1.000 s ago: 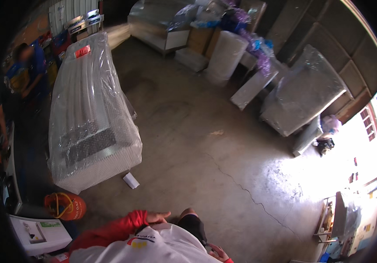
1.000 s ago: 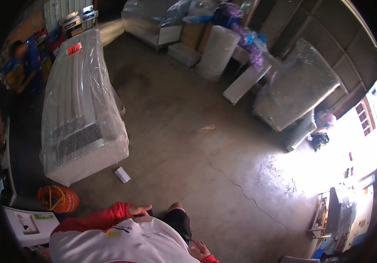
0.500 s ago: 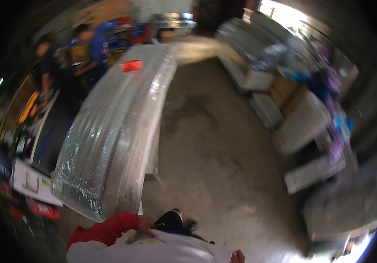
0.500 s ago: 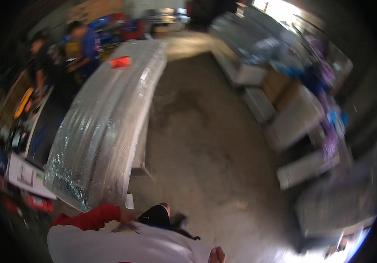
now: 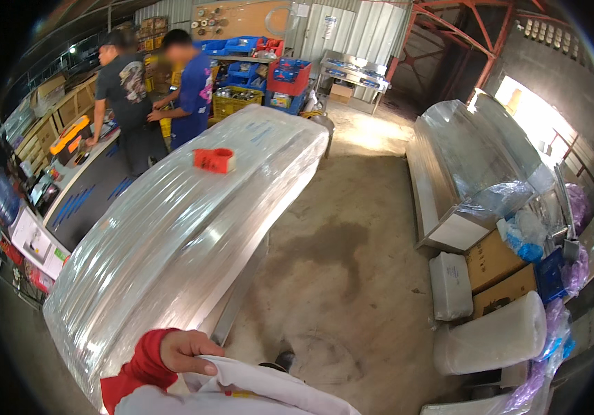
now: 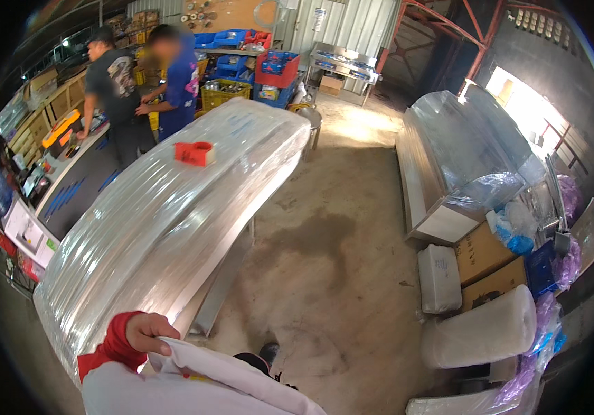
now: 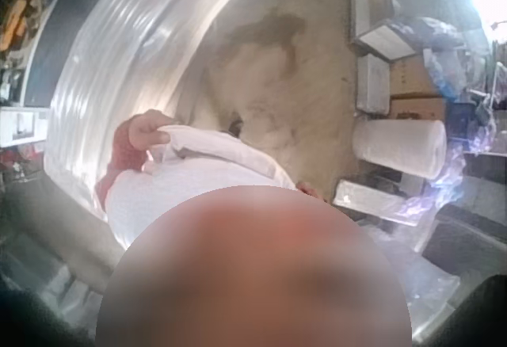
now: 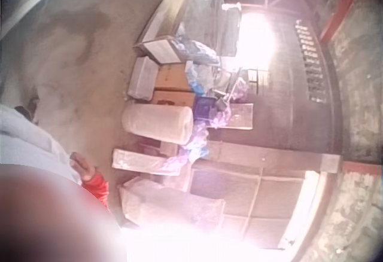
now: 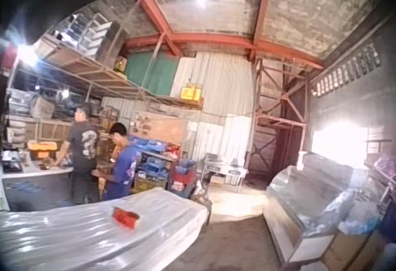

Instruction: The person walks to a parts station and repeatedly picks small metal fasteners from blue bins, places them into small clear plastic bags, and seals the bags. The person handles multiple fastener types and bags throughout the clip.

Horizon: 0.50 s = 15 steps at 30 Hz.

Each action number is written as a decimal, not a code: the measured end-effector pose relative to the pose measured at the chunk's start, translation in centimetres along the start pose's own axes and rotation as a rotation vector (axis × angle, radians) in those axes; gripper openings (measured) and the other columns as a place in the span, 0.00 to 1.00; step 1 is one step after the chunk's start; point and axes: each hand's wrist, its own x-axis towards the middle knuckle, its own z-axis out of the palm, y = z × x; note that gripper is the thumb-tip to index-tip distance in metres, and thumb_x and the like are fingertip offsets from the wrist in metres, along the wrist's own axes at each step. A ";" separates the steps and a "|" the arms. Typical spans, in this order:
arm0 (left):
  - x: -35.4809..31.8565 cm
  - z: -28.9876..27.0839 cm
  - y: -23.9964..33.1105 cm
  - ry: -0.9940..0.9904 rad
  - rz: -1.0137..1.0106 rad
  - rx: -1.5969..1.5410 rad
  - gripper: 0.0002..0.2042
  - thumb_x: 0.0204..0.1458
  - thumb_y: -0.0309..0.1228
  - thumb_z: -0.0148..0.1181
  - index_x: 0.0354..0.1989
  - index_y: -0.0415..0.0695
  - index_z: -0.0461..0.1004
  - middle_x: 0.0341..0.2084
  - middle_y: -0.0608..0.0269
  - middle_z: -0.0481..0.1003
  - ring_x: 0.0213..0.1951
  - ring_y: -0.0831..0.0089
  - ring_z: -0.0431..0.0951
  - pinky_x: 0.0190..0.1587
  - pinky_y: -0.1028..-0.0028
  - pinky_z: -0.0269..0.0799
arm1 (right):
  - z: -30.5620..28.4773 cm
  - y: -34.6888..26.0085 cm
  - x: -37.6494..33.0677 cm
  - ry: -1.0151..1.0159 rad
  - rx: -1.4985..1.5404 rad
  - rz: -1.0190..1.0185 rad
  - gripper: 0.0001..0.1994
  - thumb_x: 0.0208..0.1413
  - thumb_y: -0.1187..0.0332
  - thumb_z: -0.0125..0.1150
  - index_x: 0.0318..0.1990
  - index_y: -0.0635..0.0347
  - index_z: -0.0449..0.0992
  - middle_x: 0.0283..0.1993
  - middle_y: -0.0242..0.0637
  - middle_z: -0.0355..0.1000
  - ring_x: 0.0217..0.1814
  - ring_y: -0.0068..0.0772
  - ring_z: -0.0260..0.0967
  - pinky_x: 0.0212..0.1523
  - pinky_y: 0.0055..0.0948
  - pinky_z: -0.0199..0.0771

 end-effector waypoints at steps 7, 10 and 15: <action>20.8 -14.5 8.3 -0.132 -0.070 0.456 0.15 0.65 0.38 0.57 0.44 0.36 0.79 0.25 0.53 0.78 0.30 0.65 0.79 0.35 0.69 0.73 | -8.5 3.2 23.2 0.384 -0.033 -0.025 0.12 0.63 0.60 0.62 0.39 0.60 0.72 0.34 0.38 0.67 0.38 0.36 0.66 0.40 0.36 0.68; 34.1 -20.5 -4.4 0.080 -0.123 0.429 0.18 0.64 0.44 0.56 0.44 0.39 0.79 0.27 0.54 0.80 0.31 0.66 0.79 0.37 0.66 0.73 | -11.6 5.4 34.0 0.436 -0.058 -0.020 0.12 0.62 0.61 0.63 0.42 0.60 0.72 0.37 0.42 0.69 0.40 0.40 0.67 0.43 0.38 0.70; 48.3 -26.1 -27.6 0.024 -0.631 1.108 0.22 0.56 0.52 0.61 0.48 0.47 0.79 0.36 0.51 0.82 0.39 0.54 0.81 0.45 0.60 0.76 | -18.1 7.5 53.0 0.412 -0.129 -0.050 0.15 0.61 0.61 0.65 0.48 0.61 0.73 0.42 0.47 0.71 0.44 0.48 0.70 0.46 0.42 0.72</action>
